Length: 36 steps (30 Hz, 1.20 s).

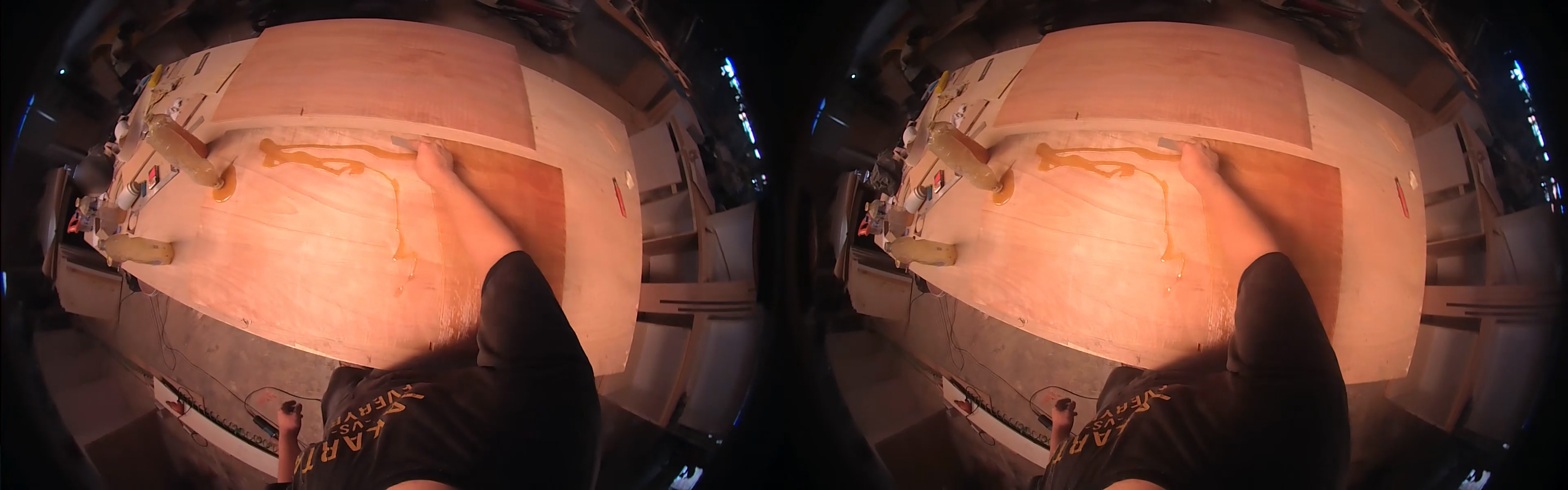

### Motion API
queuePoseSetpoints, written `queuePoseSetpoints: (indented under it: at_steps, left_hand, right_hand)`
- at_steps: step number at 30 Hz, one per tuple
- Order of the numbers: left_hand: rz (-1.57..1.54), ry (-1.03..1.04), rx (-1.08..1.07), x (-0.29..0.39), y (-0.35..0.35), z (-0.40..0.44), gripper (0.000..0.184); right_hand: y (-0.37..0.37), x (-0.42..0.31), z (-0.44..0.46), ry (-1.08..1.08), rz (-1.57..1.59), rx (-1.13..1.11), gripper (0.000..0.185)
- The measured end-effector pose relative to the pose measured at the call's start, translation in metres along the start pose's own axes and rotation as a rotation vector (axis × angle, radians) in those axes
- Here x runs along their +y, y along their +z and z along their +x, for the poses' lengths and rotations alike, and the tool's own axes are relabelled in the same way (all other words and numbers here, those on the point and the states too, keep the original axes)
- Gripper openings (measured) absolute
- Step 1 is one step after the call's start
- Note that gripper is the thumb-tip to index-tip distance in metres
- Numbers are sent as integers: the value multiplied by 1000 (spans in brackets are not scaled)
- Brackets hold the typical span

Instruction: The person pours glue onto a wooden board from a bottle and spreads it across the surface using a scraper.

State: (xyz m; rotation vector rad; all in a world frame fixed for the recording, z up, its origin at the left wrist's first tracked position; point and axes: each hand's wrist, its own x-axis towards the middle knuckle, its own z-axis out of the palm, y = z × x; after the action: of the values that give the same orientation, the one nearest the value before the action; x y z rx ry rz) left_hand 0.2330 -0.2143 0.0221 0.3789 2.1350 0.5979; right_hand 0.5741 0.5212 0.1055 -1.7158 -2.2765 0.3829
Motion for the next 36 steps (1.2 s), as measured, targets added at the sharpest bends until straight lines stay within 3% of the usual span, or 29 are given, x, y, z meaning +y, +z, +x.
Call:
queuePoseSetpoints:
  at_steps: [6,8,10,15,19,24,26,29,32,36]
  left_hand:
    - [166,-305,30,-10,-4,-59,43]
    - [588,-56,-148,-58,-11,-60,43]
    - [709,15,-232,-53,-11,-64,43]
    - [216,-372,-59,-9,3,-72,46]
    - [101,-314,4,15,6,-74,48]
    - [172,-210,-74,-4,10,-57,52]
    - [37,-173,-79,-10,10,-55,48]
    - [18,-190,-44,-24,9,-43,46]
    - [-5,-170,-79,-48,8,-19,44]
    - [6,-89,-160,-70,2,20,43]
  right_hand:
    - [48,-5,21,67,-119,-39,46]
    - [53,-5,22,91,-126,-25,49]
    - [54,-8,21,113,-130,-23,56]
    - [50,-4,23,94,-122,-20,50]
    - [26,-11,20,94,-150,-94,46]
    - [37,9,30,54,-115,-108,49]
    - [23,14,19,-6,-115,-153,49]
    - [-7,13,-13,-22,-96,-259,48]
    - [-24,21,-67,-41,-113,-334,35]
    - [-46,24,-156,6,-89,-425,46]
